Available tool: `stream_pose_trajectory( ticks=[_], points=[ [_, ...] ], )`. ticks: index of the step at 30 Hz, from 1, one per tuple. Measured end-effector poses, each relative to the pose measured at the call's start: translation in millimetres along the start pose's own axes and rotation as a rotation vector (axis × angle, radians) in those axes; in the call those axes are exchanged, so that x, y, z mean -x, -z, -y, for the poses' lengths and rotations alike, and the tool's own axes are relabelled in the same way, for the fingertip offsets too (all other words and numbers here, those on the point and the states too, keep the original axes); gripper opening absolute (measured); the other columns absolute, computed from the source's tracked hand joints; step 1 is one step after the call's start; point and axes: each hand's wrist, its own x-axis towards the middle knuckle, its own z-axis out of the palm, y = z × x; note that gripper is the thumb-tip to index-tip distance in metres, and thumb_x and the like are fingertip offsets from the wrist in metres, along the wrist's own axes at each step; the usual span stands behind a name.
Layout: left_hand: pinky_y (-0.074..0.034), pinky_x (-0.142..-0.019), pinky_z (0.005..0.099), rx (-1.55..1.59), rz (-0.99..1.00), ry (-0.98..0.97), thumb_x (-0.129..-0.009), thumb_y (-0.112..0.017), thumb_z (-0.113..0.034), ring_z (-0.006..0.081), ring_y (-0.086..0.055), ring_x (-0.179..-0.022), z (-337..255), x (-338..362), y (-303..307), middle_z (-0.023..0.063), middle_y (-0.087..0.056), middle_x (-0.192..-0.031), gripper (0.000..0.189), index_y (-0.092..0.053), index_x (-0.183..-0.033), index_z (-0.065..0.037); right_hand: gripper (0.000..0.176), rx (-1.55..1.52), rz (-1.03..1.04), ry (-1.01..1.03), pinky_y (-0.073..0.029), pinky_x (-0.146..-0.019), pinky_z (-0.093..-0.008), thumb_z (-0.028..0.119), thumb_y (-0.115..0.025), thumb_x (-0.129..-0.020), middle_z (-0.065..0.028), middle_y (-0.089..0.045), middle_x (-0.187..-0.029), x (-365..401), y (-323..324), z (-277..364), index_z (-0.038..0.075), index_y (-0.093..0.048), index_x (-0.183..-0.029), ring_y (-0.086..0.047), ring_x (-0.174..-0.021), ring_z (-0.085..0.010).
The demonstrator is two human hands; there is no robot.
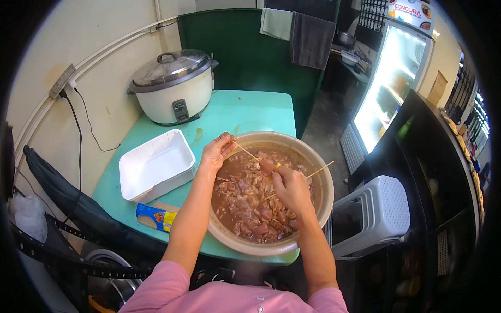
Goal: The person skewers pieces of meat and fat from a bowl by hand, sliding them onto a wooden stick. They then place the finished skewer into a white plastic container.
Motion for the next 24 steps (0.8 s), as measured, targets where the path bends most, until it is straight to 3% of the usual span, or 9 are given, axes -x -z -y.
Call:
stream_pose_trajectory(
  ticks=[14, 24],
  points=[
    [-0.056, -0.074, 0.0255, -0.015, -0.052, -0.028, -0.086, -0.061, -0.007, 0.0175, -0.065, -0.089, -2.9, 4.7, -4.2, 0.0085, -0.065, -0.092, 0.011, -0.060, -0.096, -0.002, 0.020, -0.001, 0.025, -0.014, -0.046, -0.063, -0.0438, 0.015, -0.053, -0.082, -0.0238, -0.060, -0.072, 0.4, 3.0, 8.0, 0.001, -0.066, -0.086, -0.061, -0.069, -0.0392],
    [-0.055, -0.073, 0.0252, -0.028, -0.081, -0.063, -0.085, -0.063, -0.007, 0.0170, -0.065, -0.087, -0.8, 3.6, -3.9, 0.0071, -0.065, -0.090, 0.009, -0.059, -0.092, -0.004, 0.019, -0.018, 0.006, 0.025, -0.045, -0.061, -0.0437, 0.015, -0.053, -0.082, -0.0233, -0.059, -0.069, 0.4, -5.1, -3.6, 0.000, -0.065, -0.082, -0.060, -0.066, -0.0389]
  ],
)
